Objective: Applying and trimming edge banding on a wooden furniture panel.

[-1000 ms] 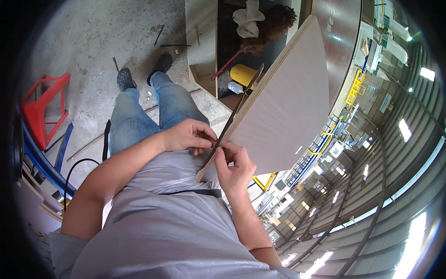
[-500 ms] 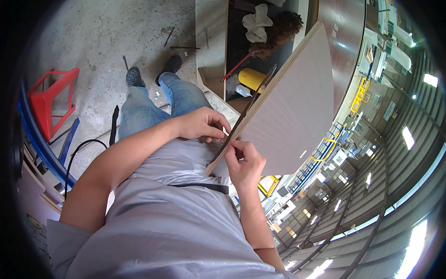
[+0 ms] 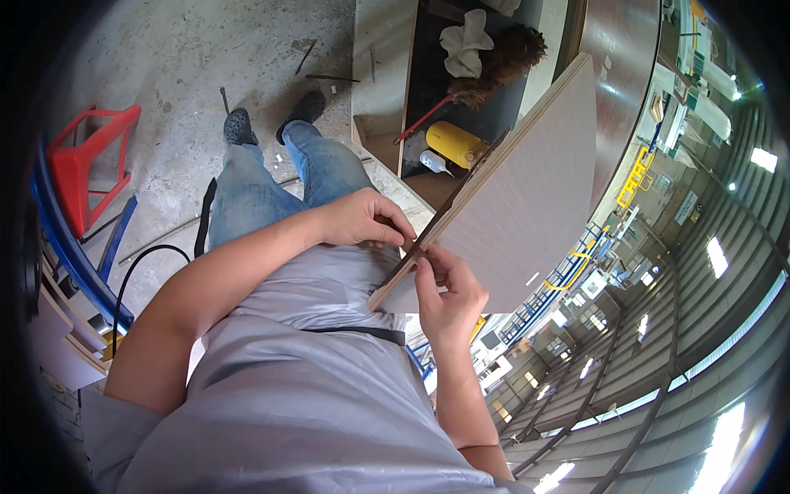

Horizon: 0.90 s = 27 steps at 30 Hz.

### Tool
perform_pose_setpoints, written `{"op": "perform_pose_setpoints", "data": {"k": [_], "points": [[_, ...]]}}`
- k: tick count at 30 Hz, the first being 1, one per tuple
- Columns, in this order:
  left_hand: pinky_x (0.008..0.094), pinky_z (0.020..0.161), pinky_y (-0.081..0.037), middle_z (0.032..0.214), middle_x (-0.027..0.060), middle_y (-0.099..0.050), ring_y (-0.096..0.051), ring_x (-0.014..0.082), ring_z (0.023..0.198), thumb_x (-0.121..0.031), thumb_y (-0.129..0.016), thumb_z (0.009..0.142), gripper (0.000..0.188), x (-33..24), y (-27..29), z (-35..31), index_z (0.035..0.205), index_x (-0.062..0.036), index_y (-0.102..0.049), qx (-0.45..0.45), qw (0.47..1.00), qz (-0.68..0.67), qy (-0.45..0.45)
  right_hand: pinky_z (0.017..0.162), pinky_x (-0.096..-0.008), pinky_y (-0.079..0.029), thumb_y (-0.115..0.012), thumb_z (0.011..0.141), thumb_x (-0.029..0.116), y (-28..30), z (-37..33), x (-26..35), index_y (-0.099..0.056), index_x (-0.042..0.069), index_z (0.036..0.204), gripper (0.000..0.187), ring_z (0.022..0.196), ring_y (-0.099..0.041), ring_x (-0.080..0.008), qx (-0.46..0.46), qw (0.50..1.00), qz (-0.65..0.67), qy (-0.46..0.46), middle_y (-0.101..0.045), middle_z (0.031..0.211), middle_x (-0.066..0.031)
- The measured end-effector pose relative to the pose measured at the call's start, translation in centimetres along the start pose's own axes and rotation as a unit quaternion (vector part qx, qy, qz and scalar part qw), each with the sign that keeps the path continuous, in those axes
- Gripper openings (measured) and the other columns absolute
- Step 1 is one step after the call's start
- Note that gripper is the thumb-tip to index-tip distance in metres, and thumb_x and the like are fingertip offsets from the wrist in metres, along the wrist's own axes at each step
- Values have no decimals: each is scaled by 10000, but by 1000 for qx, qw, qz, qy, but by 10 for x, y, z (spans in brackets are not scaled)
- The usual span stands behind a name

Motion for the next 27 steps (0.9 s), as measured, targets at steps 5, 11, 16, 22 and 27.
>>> {"op": "perform_pose_setpoints", "data": {"k": [5,11,16,22,27], "points": [[200,546,-440,744,6,-609,-537,58,613,-98,-649,851,118,8,3,2,945,-29,-633,-5,1000,-2,2,528,-230,-470,-612,852,139,-5,9,-16,-629,-54,823,196,571,-595,-102,106,984,-86,-117,-646,642,-87],[205,572,-466,752,16,-612,-560,66,635,-132,-611,885,124,16,-3,4,954,-30,-625,33,999,-28,2,529,-257,-457,-580,866,188,-12,15,-11,-630,-52,743,274,550,-576,-114,165,977,-85,-100,-629,599,-90],[208,574,-469,780,20,-626,-559,66,641,-111,-613,882,120,6,-1,1,955,-17,-633,-7,999,-36,-41,510,-257,-432,-580,862,194,-15,16,-9,-635,-42,734,274,531,-558,-111,182,972,-107,-108,-617,580,-80],[199,478,-432,796,13,-635,-526,51,563,-67,-660,831,93,12,0,1,913,-24,-656,6,1000,-1,-5,476,-252,-391,-584,862,199,-16,13,-16,-609,-36,688,294,493,-513,-98,194,970,-115,-86,-571,531,-60],[192,452,-413,759,3,-630,-520,44,549,-63,-663,824,91,16,-1,1,908,-29,-665,9,1000,-2,0,467,-254,-379,-583,866,195,-17,10,-17,-585,-32,658,308,484,-502,-94,190,973,-109,-69,-541,510,-46]]}}
Point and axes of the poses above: each hand's wrist, its own z-axis towards the middle knuckle, its own y-axis out of the back of the hand, x = y × z, the point moved 9 cm from there along z, towards the middle knuckle
